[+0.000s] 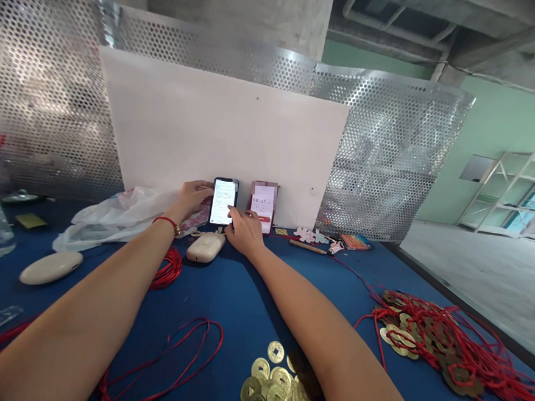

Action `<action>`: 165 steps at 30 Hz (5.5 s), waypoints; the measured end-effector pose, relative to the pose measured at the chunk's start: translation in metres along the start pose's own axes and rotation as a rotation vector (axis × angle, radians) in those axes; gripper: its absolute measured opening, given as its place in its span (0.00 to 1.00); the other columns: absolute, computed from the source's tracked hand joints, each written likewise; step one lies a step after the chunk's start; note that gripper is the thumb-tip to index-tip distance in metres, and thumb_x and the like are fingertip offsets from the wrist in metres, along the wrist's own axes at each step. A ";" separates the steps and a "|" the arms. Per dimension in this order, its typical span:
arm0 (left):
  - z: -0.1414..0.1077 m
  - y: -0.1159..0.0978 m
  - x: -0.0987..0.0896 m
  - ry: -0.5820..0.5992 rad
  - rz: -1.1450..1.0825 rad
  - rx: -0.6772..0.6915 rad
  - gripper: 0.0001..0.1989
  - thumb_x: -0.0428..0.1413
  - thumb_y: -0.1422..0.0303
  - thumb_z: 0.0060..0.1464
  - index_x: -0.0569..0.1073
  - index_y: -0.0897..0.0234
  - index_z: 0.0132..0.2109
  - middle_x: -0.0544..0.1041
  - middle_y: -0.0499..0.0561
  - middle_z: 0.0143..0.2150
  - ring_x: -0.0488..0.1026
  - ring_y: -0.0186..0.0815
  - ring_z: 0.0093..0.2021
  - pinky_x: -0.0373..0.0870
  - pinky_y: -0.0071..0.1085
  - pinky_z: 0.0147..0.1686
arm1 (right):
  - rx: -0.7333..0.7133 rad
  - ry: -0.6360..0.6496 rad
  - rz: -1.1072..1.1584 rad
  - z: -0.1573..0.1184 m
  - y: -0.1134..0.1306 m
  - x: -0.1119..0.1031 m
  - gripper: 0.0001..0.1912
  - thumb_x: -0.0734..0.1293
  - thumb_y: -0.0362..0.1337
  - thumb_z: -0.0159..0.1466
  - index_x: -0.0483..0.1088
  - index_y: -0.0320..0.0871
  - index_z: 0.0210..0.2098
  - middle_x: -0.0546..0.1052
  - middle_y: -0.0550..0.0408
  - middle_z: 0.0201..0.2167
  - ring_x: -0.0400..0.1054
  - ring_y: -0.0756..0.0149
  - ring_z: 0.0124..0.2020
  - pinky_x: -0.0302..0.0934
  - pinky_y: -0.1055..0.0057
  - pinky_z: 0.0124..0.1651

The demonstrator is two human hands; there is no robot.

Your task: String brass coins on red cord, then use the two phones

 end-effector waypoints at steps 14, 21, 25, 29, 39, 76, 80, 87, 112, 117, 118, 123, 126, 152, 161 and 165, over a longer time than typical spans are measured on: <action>-0.005 -0.006 0.001 0.012 0.041 -0.008 0.12 0.60 0.69 0.35 0.76 0.67 0.33 0.77 0.53 0.27 0.73 0.37 0.26 0.68 0.28 0.24 | 0.075 -0.040 -0.067 -0.002 -0.002 -0.003 0.18 0.57 0.30 0.60 0.67 0.42 0.49 0.78 0.53 0.38 0.70 0.62 0.39 0.49 0.63 0.56; -0.007 -0.007 0.001 -0.011 0.052 -0.034 0.13 0.59 0.69 0.35 0.76 0.66 0.34 0.77 0.52 0.26 0.73 0.36 0.27 0.68 0.28 0.24 | 0.037 -0.009 -0.041 0.000 0.001 -0.002 0.24 0.58 0.30 0.59 0.62 0.41 0.55 0.76 0.51 0.45 0.70 0.61 0.43 0.48 0.62 0.57; -0.008 -0.010 0.001 -0.014 0.048 -0.041 0.12 0.59 0.69 0.35 0.76 0.66 0.33 0.77 0.52 0.27 0.73 0.37 0.27 0.68 0.29 0.25 | 0.039 -0.024 -0.028 0.000 0.001 -0.003 0.25 0.58 0.30 0.59 0.61 0.40 0.57 0.76 0.51 0.46 0.69 0.61 0.44 0.49 0.62 0.57; -0.008 -0.009 0.001 -0.007 0.016 -0.038 0.12 0.59 0.69 0.35 0.76 0.66 0.32 0.77 0.52 0.26 0.73 0.36 0.27 0.69 0.29 0.26 | 0.035 -0.028 -0.020 -0.001 0.001 -0.004 0.27 0.57 0.30 0.59 0.60 0.39 0.58 0.76 0.51 0.46 0.69 0.62 0.44 0.49 0.62 0.57; -0.003 -0.004 0.001 0.007 -0.031 -0.021 0.12 0.59 0.70 0.34 0.76 0.68 0.32 0.78 0.53 0.27 0.74 0.36 0.26 0.69 0.28 0.25 | 0.062 -0.006 -0.039 0.000 0.002 -0.004 0.26 0.58 0.30 0.59 0.61 0.39 0.57 0.76 0.50 0.45 0.69 0.60 0.45 0.49 0.61 0.57; -0.012 -0.009 0.001 0.030 -0.052 -0.113 0.12 0.59 0.64 0.41 0.77 0.65 0.35 0.79 0.54 0.32 0.76 0.38 0.31 0.72 0.30 0.30 | 0.011 -0.015 -0.070 0.001 0.003 -0.005 0.27 0.56 0.27 0.59 0.60 0.36 0.58 0.76 0.49 0.44 0.67 0.59 0.45 0.46 0.62 0.59; -0.012 -0.010 0.001 0.016 -0.063 -0.116 0.12 0.60 0.63 0.41 0.77 0.65 0.34 0.79 0.54 0.30 0.76 0.39 0.31 0.72 0.30 0.28 | 0.043 -0.019 -0.094 0.001 0.003 -0.006 0.27 0.56 0.27 0.59 0.60 0.37 0.58 0.76 0.49 0.43 0.67 0.59 0.44 0.46 0.61 0.58; -0.008 -0.006 0.002 0.044 -0.117 -0.093 0.12 0.61 0.64 0.40 0.77 0.66 0.33 0.79 0.54 0.30 0.76 0.37 0.29 0.71 0.28 0.27 | -0.042 -0.011 -0.058 0.001 0.006 -0.006 0.30 0.56 0.27 0.59 0.55 0.36 0.62 0.75 0.48 0.47 0.66 0.60 0.46 0.46 0.62 0.59; -0.009 -0.011 0.002 0.046 0.061 -0.066 0.17 0.66 0.68 0.34 0.77 0.66 0.36 0.80 0.54 0.33 0.76 0.37 0.32 0.71 0.29 0.30 | -0.024 -0.044 -0.046 0.001 0.003 -0.005 0.28 0.54 0.26 0.61 0.57 0.37 0.61 0.74 0.49 0.48 0.64 0.60 0.46 0.46 0.63 0.59; -0.011 -0.013 0.002 0.046 0.048 -0.072 0.17 0.66 0.68 0.34 0.77 0.65 0.35 0.80 0.54 0.34 0.76 0.37 0.33 0.71 0.28 0.30 | -0.028 -0.032 -0.052 0.001 0.003 -0.005 0.29 0.55 0.26 0.60 0.56 0.37 0.61 0.74 0.49 0.48 0.64 0.61 0.46 0.46 0.63 0.59; -0.011 -0.014 0.002 0.050 0.045 -0.072 0.16 0.66 0.67 0.34 0.77 0.65 0.35 0.80 0.54 0.34 0.76 0.37 0.33 0.71 0.28 0.30 | -0.025 -0.030 -0.056 0.001 0.003 -0.004 0.29 0.55 0.26 0.60 0.56 0.37 0.61 0.74 0.49 0.48 0.64 0.61 0.47 0.46 0.63 0.59; -0.014 -0.016 0.003 0.048 0.035 -0.097 0.13 0.62 0.69 0.37 0.77 0.65 0.35 0.79 0.53 0.32 0.75 0.35 0.30 0.70 0.27 0.28 | 0.000 -0.032 -0.070 0.001 0.003 -0.005 0.27 0.56 0.26 0.59 0.58 0.37 0.58 0.74 0.48 0.48 0.64 0.61 0.47 0.46 0.62 0.59; -0.014 -0.016 0.004 0.042 0.024 -0.104 0.11 0.59 0.69 0.39 0.77 0.65 0.34 0.79 0.52 0.30 0.75 0.35 0.29 0.70 0.28 0.28 | 0.002 -0.029 -0.080 0.001 0.003 -0.005 0.25 0.56 0.25 0.58 0.60 0.37 0.55 0.73 0.48 0.48 0.64 0.61 0.48 0.46 0.62 0.58; -0.011 -0.012 0.001 0.078 0.053 -0.059 0.14 0.60 0.74 0.36 0.77 0.64 0.36 0.80 0.54 0.35 0.77 0.38 0.34 0.72 0.29 0.32 | 0.077 -0.020 -0.187 0.002 0.002 -0.004 0.14 0.58 0.26 0.57 0.64 0.41 0.42 0.74 0.49 0.38 0.64 0.59 0.41 0.50 0.62 0.51; -0.002 -0.003 -0.001 0.106 0.046 0.008 0.16 0.61 0.74 0.34 0.76 0.66 0.36 0.79 0.53 0.33 0.76 0.37 0.34 0.72 0.29 0.32 | 0.070 -0.031 -0.190 0.002 0.003 -0.006 0.13 0.58 0.26 0.57 0.64 0.41 0.42 0.74 0.50 0.38 0.64 0.59 0.40 0.51 0.62 0.50; 0.002 0.001 -0.001 0.109 0.041 0.011 0.16 0.61 0.74 0.33 0.76 0.66 0.36 0.79 0.53 0.32 0.76 0.38 0.34 0.72 0.29 0.32 | 0.079 -0.020 -0.199 0.002 0.003 -0.006 0.13 0.58 0.26 0.58 0.64 0.41 0.42 0.74 0.49 0.38 0.64 0.59 0.41 0.51 0.62 0.50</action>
Point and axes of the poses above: each hand's wrist, its own z-axis towards the middle knuckle, its own x-axis out of the palm, y = z × x, the point moved 2 cm from there along z, towards the middle knuckle
